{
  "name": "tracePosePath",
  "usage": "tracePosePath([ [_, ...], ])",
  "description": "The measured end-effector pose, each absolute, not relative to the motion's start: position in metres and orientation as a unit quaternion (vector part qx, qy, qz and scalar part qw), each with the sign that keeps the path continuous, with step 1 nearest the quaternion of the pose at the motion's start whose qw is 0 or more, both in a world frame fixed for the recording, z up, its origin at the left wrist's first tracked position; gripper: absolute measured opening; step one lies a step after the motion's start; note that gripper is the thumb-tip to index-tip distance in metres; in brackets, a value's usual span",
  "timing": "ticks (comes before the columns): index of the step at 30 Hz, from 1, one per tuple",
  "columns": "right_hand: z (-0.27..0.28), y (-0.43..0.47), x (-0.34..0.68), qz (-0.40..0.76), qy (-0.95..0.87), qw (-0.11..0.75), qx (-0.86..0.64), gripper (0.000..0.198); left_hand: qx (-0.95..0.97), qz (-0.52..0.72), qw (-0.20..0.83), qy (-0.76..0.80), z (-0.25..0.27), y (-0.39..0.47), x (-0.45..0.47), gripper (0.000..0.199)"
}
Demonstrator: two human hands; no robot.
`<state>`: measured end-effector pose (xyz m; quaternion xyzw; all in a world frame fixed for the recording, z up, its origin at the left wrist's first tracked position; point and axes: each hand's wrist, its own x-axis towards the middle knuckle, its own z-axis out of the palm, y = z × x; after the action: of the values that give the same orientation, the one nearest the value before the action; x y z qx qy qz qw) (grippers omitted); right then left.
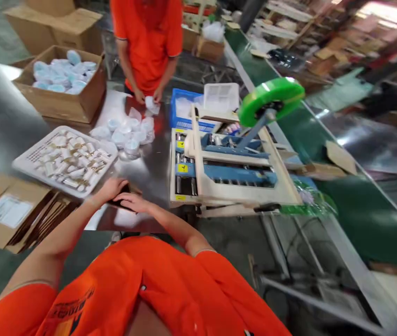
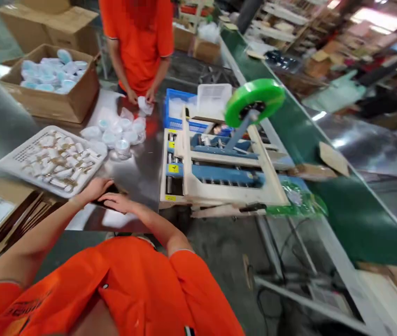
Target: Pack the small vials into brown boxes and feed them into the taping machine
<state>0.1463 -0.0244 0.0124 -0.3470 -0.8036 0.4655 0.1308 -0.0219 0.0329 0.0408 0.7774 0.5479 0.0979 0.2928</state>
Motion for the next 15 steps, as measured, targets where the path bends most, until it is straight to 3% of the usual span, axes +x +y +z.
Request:
tracePosePath([
  [2, 0.008, -0.009, 0.131, 0.489, -0.77, 0.112, -0.394, 0.011, 0.778, 0.131, 0.242, 0.565, 0.038, 0.022, -0.043, 0.044],
  [4, 0.002, 0.005, 0.124, 0.508, -0.741, 0.151, -0.413, 0.009, 0.763, 0.156, 0.142, 0.611, 0.033, 0.014, -0.064, 0.053],
  [6, -0.003, 0.012, 0.125, 0.528, -0.716, 0.209, -0.408, 0.012, 0.753, 0.151, 0.112, 0.63, 0.027, 0.006, -0.078, 0.053],
  [11, 0.0, 0.005, 0.137, 0.538, -0.669, 0.282, -0.429, 0.023, 0.782, 0.153, 0.247, 0.551, 0.012, -0.027, -0.073, 0.034],
  [15, 0.016, 0.012, 0.141, 0.559, -0.702, 0.205, -0.391, 0.028, 0.799, 0.103, 0.295, 0.513, 0.008, -0.022, -0.059, 0.03],
])
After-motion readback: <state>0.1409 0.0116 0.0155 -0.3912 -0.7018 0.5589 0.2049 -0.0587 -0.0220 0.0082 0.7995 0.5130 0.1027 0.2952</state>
